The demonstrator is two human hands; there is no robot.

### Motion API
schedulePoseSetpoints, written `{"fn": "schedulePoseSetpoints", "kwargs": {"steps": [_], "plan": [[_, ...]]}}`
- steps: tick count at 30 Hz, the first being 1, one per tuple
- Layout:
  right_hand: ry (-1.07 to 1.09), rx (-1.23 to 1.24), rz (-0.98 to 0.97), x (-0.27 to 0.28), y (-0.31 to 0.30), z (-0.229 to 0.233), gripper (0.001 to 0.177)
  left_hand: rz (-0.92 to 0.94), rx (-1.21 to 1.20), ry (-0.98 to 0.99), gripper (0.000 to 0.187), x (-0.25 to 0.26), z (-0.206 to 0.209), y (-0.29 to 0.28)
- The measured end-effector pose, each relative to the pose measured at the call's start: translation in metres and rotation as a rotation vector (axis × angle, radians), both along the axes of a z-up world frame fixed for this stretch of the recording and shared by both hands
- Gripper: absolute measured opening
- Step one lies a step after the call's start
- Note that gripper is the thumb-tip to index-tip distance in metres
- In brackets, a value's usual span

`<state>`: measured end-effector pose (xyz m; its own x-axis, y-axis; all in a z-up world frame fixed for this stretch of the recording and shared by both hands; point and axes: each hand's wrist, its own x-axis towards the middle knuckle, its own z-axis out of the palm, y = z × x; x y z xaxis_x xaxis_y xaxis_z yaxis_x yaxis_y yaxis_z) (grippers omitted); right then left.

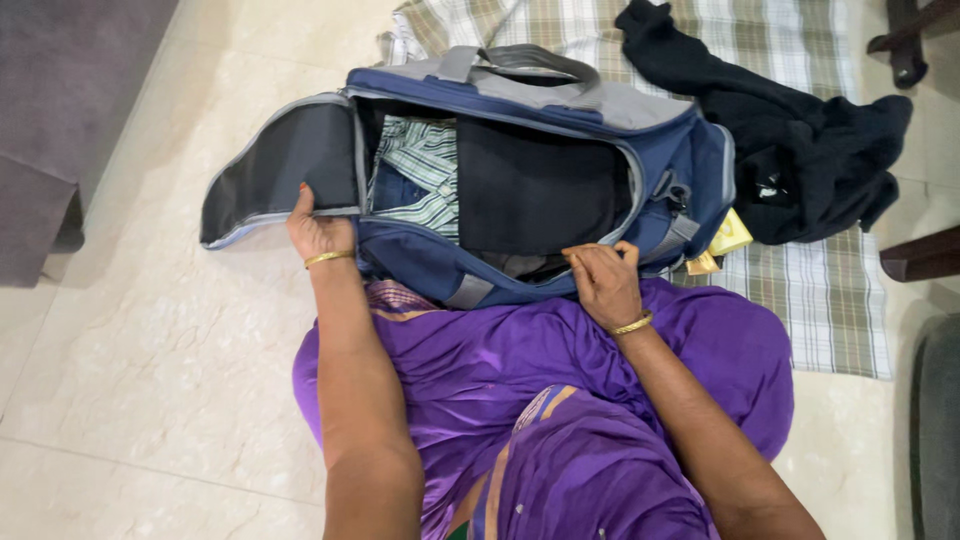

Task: The person folds several garments and places them into a blue duffel bag. They fold a dark patterned top, a striped shirt, a gray top, and a black top, then place each into the bag and zip it closed.

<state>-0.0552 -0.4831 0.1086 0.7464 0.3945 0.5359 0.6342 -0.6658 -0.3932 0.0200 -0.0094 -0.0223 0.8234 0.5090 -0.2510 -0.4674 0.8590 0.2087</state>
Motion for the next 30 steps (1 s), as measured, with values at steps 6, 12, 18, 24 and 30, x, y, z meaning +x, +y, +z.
{"fn": "schedulePoseSetpoints", "kwargs": {"steps": [6, 12, 18, 24, 30], "plan": [[0.006, 0.032, 0.005, 0.001, 0.001, 0.000, 0.009, 0.000, 0.019, 0.054, 0.021, -0.003, -0.008, 0.008], [0.010, 0.043, 0.018, 0.001, -0.001, 0.002, 0.010, -0.020, 0.064, 0.100, 0.020, -0.007, -0.009, 0.008], [-0.001, 0.074, 0.014, -0.001, -0.004, 0.004, 0.012, -0.009, 0.177, 0.186, 0.023, -0.006, -0.008, 0.001], [-0.049, 0.168, -0.013, -0.003, -0.006, 0.012, 0.012, 0.063, 0.288, 0.351, 0.029, -0.010, 0.011, -0.016], [0.000, 0.260, -0.101, -0.001, -0.007, 0.013, 0.015, 0.064, 0.398, 0.386, 0.044, -0.013, 0.040, -0.029]]}}
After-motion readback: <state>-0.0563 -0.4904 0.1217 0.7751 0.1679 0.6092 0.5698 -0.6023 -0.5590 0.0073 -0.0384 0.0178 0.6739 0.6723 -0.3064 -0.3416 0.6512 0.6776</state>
